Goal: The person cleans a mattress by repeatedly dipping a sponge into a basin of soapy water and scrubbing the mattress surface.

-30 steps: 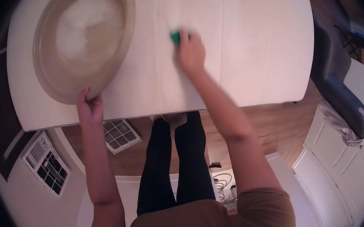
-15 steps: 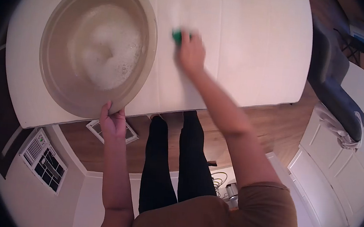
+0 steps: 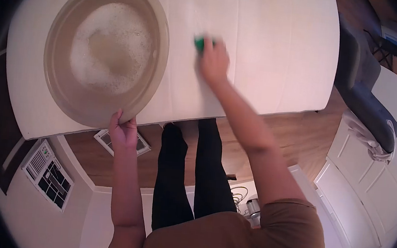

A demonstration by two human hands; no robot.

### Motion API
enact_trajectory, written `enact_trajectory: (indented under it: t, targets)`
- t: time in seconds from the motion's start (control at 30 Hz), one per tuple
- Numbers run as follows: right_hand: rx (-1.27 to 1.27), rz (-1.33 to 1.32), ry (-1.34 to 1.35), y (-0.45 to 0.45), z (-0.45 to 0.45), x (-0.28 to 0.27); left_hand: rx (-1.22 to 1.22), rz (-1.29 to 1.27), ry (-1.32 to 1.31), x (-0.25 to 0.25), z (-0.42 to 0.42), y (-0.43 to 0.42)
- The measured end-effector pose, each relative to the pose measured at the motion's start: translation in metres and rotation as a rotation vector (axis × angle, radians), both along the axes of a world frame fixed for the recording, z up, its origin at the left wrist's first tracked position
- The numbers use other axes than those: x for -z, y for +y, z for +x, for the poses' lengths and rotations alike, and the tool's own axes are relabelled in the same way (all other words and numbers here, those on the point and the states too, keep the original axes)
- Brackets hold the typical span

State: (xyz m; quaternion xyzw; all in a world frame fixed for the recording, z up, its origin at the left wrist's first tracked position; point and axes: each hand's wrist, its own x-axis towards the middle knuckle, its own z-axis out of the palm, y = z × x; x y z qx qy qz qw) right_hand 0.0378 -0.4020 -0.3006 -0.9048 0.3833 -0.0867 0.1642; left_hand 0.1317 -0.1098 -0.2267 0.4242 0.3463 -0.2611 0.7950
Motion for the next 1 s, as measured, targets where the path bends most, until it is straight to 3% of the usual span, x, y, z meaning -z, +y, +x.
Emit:
enact_trajectory:
  t: [0.1, 0.13, 0.23, 0.33, 0.43, 0.6, 0.63, 0.73, 0.87, 0.93, 1.0]
  targets:
    - [-0.081, 0.148, 0.115, 0.091, -0.139, -0.004, -0.006, 0.012, 0.04, -0.015, -0.008, -0.01]
    - [-0.08, 0.143, 0.113, 0.083, -0.142, -0.007, -0.005, 0.007, 0.039, -0.02, -0.013, -0.014]
    - [-0.116, 0.045, 0.166, 0.029, -0.096, 0.015, 0.013, 0.001, -0.007, -0.022, -0.02, -0.011]
    - [-0.015, -0.173, -0.085, -0.075, 0.019, 0.014, 0.046, 0.022, 0.013, -0.007, -0.021, -0.005]
    - [0.05, -0.18, -0.174, -0.081, 0.021, 0.014, 0.03, 0.039, 0.037, -0.003, -0.024, 0.002]
    - [0.055, 0.215, 0.169, 0.078, -0.162, -0.007, -0.014, 0.063, 0.055, -0.007, -0.022, -0.011]
    - [0.057, 0.209, 0.171, 0.07, -0.164, -0.008, -0.013, 0.057, 0.057, -0.01, -0.024, -0.013]
    - [-0.041, 0.065, 0.142, 0.013, -0.121, 0.02, 0.0, 0.08, 0.05, -0.009, -0.023, -0.01]
    - [0.171, -0.104, -0.057, -0.109, 0.036, 0.014, 0.009, 0.047, 0.035, 0.001, -0.021, -0.001]
    - [0.188, -0.094, -0.078, -0.091, 0.037, 0.004, 0.02, 0.042, 0.053, -0.001, -0.026, -0.001]
    - [0.169, 0.069, -0.052, -0.02, -0.018, 0.006, 0.021, 0.047, 0.028, 0.0, -0.024, -0.003]
